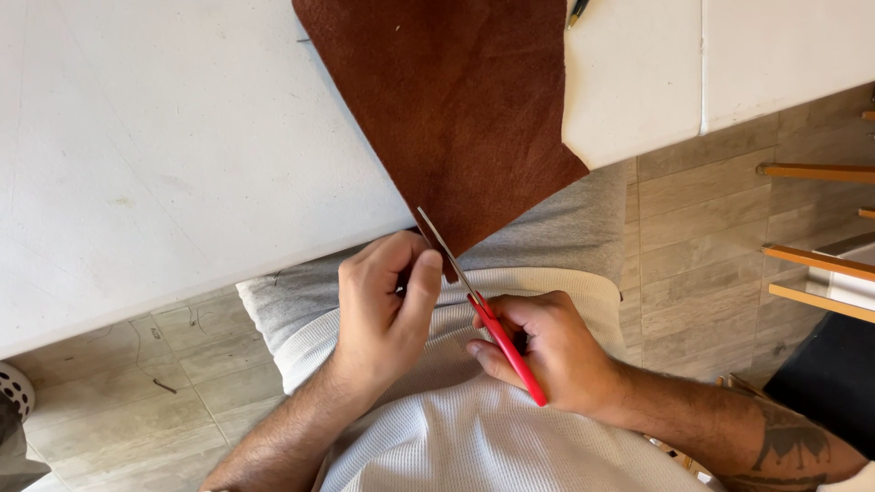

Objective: Cutting leather material and assembling a leather bag at a workshop table

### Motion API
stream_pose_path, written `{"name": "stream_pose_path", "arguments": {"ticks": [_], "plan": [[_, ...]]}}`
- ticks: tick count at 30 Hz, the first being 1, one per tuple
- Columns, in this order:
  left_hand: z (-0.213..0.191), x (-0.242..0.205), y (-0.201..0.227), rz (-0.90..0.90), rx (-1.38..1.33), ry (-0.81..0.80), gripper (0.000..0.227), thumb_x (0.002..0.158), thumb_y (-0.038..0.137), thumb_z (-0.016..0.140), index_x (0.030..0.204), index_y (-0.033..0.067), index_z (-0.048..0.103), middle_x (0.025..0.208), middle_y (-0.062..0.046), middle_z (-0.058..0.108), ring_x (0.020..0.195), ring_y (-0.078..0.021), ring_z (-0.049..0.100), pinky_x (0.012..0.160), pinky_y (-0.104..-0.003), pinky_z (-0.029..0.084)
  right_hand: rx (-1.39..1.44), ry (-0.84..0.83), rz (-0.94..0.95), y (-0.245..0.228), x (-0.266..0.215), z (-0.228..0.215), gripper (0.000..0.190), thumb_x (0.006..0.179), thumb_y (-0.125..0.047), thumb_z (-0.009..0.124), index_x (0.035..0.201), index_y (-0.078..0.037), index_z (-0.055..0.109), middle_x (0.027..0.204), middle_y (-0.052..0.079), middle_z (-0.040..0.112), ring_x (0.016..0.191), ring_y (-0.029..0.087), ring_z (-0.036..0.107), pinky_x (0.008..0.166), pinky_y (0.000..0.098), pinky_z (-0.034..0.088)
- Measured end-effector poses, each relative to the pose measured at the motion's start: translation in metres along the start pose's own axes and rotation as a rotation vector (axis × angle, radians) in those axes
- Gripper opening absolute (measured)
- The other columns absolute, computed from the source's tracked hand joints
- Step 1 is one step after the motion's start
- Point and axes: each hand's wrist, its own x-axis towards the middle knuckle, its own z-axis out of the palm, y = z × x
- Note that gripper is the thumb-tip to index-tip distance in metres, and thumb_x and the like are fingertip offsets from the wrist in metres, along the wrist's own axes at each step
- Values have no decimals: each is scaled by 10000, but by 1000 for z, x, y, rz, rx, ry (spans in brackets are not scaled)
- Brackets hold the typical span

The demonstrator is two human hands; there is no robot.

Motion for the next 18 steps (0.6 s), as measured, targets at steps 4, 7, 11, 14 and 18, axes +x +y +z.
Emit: {"name": "stream_pose_path", "arguments": {"ticks": [4,7,11,14,18], "plan": [[2,0,-1,41,28,18,325,1019,92,523,702,81,448,621,-13,452,571,-152,396,536,-330,338,26,5,3,-2,0,-1,192,813,-226,837,849,-92,705,561,-13,579,477,120,436,468,268,423],[0,1,0,34,20,12,325,1027,95,516,703,78,502,620,-7,476,566,-142,415,535,-316,350,83,-48,95,3,-2,-2,218,788,-275,843,908,-117,752,555,-33,596,467,81,443,443,244,411],[-1,-1,-1,50,12,-18,310,1029,108,510,725,69,558,659,-21,571,592,-157,515,572,-313,415,62,-56,88,-4,5,-5,292,773,-311,842,954,-95,762,557,-23,623,466,82,466,445,247,424],[-1,-2,-3,49,6,-4,313,1032,104,513,720,75,521,635,-7,487,576,-147,427,545,-316,359,66,-67,80,-5,8,-4,281,773,-308,851,922,-89,757,534,-17,571,449,90,415,424,256,380],[-1,-4,-5,39,-2,-17,312,1033,120,509,724,76,525,641,-9,500,581,-151,436,552,-319,361,27,-36,63,-7,7,0,232,791,-275,840,870,-93,721,539,-11,582,454,116,432,449,274,411]]}}
